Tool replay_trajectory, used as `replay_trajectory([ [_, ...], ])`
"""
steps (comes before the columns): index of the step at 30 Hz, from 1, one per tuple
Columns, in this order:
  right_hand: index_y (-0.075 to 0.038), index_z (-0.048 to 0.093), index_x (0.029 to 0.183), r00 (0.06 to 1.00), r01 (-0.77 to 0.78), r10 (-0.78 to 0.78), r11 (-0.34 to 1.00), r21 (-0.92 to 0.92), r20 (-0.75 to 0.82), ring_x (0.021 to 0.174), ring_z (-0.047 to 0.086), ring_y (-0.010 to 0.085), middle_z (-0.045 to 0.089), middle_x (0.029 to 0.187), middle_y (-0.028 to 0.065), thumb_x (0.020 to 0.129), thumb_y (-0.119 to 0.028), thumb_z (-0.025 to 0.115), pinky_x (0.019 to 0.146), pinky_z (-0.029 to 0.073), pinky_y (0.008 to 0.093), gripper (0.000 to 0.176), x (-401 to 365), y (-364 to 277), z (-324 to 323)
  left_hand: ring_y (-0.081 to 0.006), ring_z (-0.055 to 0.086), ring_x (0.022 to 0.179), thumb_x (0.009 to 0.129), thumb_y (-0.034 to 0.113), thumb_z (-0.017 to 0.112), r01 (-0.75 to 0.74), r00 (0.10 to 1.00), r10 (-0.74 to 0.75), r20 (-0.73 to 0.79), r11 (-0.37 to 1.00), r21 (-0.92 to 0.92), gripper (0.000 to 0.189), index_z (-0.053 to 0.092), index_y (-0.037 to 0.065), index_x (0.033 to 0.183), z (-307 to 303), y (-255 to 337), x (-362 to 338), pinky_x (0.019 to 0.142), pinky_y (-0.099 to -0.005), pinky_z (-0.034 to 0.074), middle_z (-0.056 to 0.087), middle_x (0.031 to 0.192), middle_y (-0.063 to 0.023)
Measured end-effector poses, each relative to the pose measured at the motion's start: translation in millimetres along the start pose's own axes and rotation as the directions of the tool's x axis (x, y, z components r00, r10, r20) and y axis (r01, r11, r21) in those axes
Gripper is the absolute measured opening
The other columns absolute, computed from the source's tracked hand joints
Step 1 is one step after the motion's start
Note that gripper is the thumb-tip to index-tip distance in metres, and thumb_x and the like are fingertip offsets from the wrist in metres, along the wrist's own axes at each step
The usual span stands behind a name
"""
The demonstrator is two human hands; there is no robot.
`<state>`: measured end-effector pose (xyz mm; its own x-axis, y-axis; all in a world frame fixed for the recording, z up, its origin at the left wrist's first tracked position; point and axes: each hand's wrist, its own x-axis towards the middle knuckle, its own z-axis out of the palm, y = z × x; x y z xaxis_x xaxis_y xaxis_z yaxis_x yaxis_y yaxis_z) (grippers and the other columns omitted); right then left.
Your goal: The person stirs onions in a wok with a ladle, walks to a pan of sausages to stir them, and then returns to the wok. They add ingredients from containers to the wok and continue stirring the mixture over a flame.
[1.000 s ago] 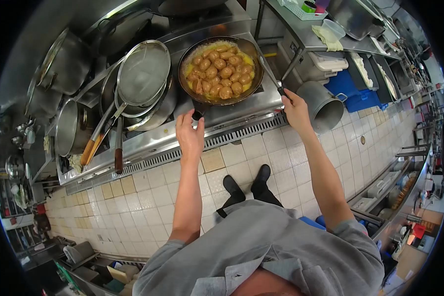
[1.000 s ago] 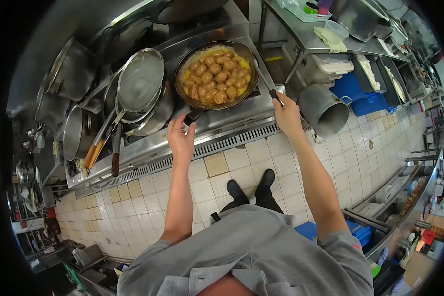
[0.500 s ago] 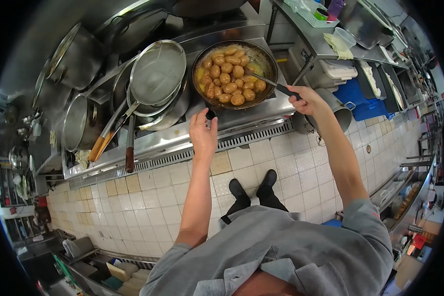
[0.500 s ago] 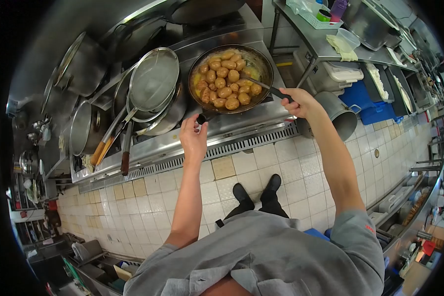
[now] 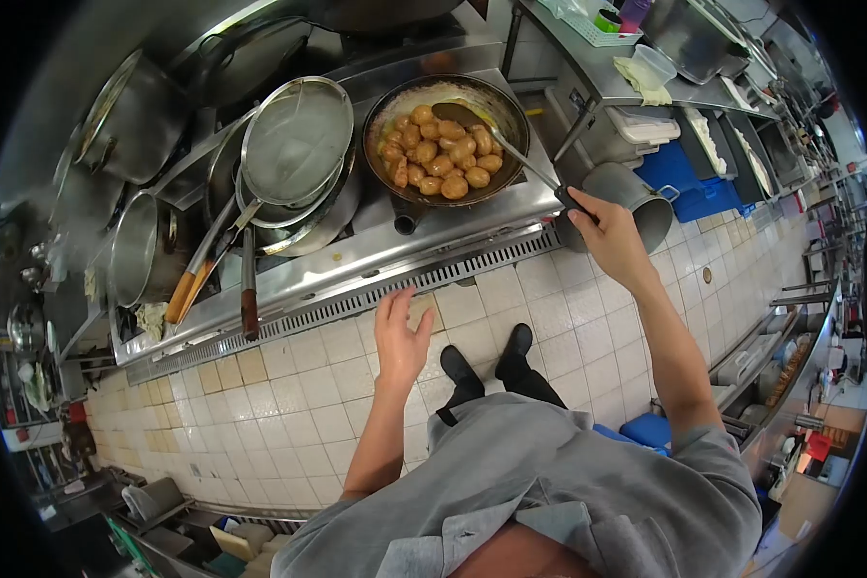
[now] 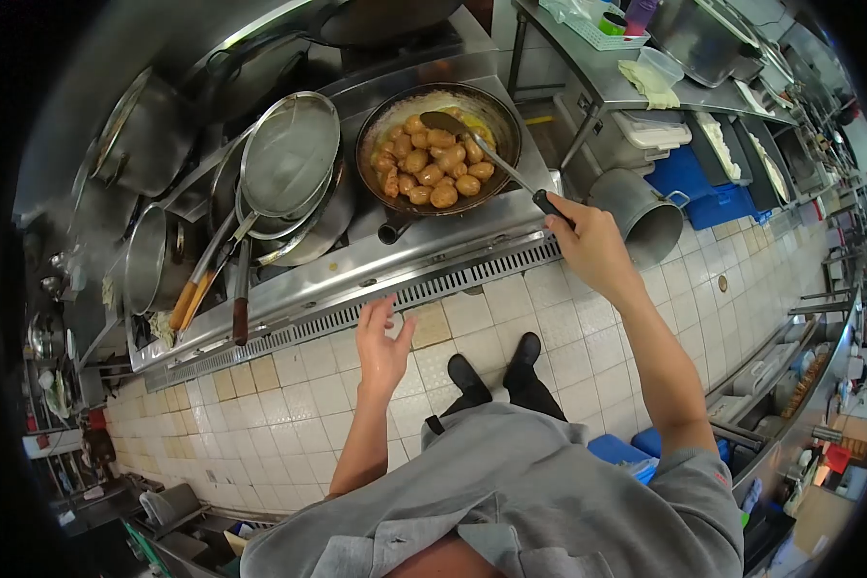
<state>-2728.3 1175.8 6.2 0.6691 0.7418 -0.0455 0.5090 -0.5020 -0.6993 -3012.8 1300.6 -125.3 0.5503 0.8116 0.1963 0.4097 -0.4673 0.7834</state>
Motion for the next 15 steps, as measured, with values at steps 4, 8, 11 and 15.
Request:
replay_trajectory([
  [4, 0.003, 0.060, 0.121, 0.999, 0.032, -0.031, 0.999, 0.040, -0.036, 0.054, 0.038, 0.0088, 0.054, 0.062, 0.0113, 0.091, -0.012, 0.061, 0.051, 0.037, 0.0284, 0.034, -27, 3, -3, -0.0240, 0.060, 0.087, 0.075, 0.007, 0.075, 0.019, 0.999, -0.019, 0.042, 1.000, -0.004, 0.039, 0.062, 0.002, 0.112, -4, -14, -31, 0.068, -0.0323, 0.052, 0.060, 0.107, -0.0125],
  [8, 0.002, 0.059, 0.124, 0.997, 0.060, -0.044, 0.965, 0.255, -0.065, 0.054, 0.039, 0.0061, 0.061, 0.071, 0.0026, 0.092, -0.013, 0.061, 0.050, 0.036, 0.0249, 0.035, -51, 6, 30, -0.0246, 0.061, 0.088, 0.075, 0.007, 0.076, 0.064, 0.997, -0.064, 0.042, 0.998, 0.022, 0.039, 0.063, 0.002, 0.111, -15, -24, -53, 0.069, -0.0324, 0.052, 0.060, 0.107, -0.0127],
  [11, -0.003, 0.055, 0.130, 0.986, -0.117, 0.018, 0.783, 0.612, 0.165, 0.049, 0.045, 0.0045, 0.059, 0.074, 0.0003, 0.095, -0.019, 0.058, 0.043, 0.033, 0.0196, 0.039, -44, -22, 70, -0.0247, 0.061, 0.087, 0.074, 0.006, 0.076, 0.069, 0.997, -0.070, 0.016, 0.996, 0.054, 0.038, 0.063, 0.002, 0.110, -21, -33, -62, 0.068, -0.0328, 0.053, 0.060, 0.108, -0.0129],
  [15, -0.009, 0.053, 0.125, 0.775, -0.610, -0.010, 0.251, 0.752, 0.632, 0.042, 0.039, 0.0060, 0.052, 0.065, 0.0022, 0.095, -0.028, 0.058, 0.035, 0.024, 0.0214, 0.036, -17, -85, 152, -0.0294, 0.060, 0.093, 0.076, 0.008, 0.075, 0.173, 0.984, -0.173, 0.037, 0.985, 0.009, 0.040, 0.062, 0.001, 0.113, -33, -26, -66, 0.072, -0.0356, 0.052, 0.059, 0.109, -0.0160],
])
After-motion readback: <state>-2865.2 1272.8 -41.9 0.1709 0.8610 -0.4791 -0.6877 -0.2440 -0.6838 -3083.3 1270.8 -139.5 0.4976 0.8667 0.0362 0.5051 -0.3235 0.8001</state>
